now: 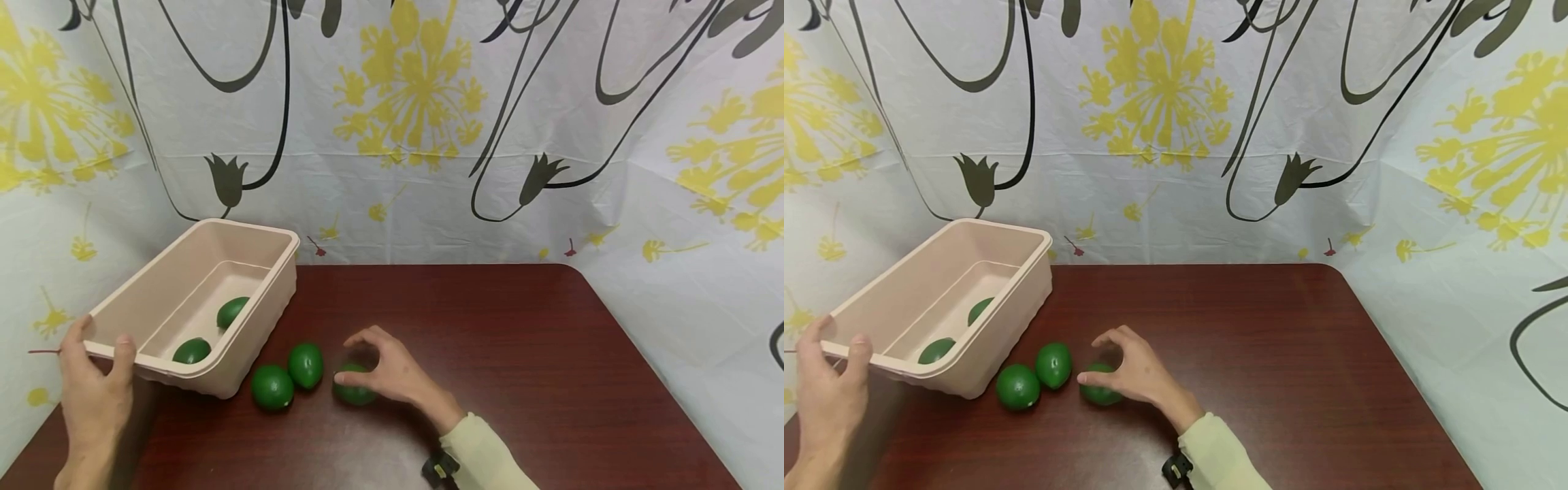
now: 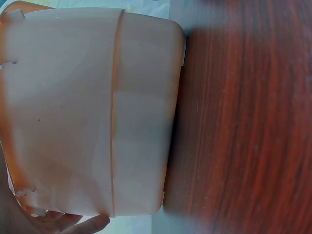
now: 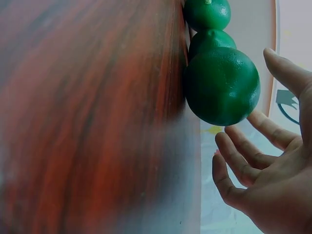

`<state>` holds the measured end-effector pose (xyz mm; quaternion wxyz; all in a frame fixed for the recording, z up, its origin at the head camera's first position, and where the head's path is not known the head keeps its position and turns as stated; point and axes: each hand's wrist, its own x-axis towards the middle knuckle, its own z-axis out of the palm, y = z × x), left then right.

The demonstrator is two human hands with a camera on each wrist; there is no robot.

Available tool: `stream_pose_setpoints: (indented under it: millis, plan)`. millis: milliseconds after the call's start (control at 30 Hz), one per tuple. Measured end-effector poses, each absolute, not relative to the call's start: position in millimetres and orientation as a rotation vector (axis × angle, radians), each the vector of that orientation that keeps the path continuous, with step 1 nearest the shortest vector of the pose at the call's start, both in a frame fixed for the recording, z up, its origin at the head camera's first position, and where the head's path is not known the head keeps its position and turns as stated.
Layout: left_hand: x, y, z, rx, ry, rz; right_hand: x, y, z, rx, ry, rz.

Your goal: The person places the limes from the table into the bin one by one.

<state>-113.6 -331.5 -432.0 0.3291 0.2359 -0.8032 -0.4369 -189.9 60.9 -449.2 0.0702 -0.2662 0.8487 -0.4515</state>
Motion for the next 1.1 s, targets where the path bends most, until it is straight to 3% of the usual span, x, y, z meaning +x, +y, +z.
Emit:
stream_pose_setpoints:
  millis: [1100]
  plan:
    - [-112.7, -330.5, -432.3, 0.631, -2.094, -1.150, -185.6, 66.9, -450.7, -0.794, 2.517, -1.187]
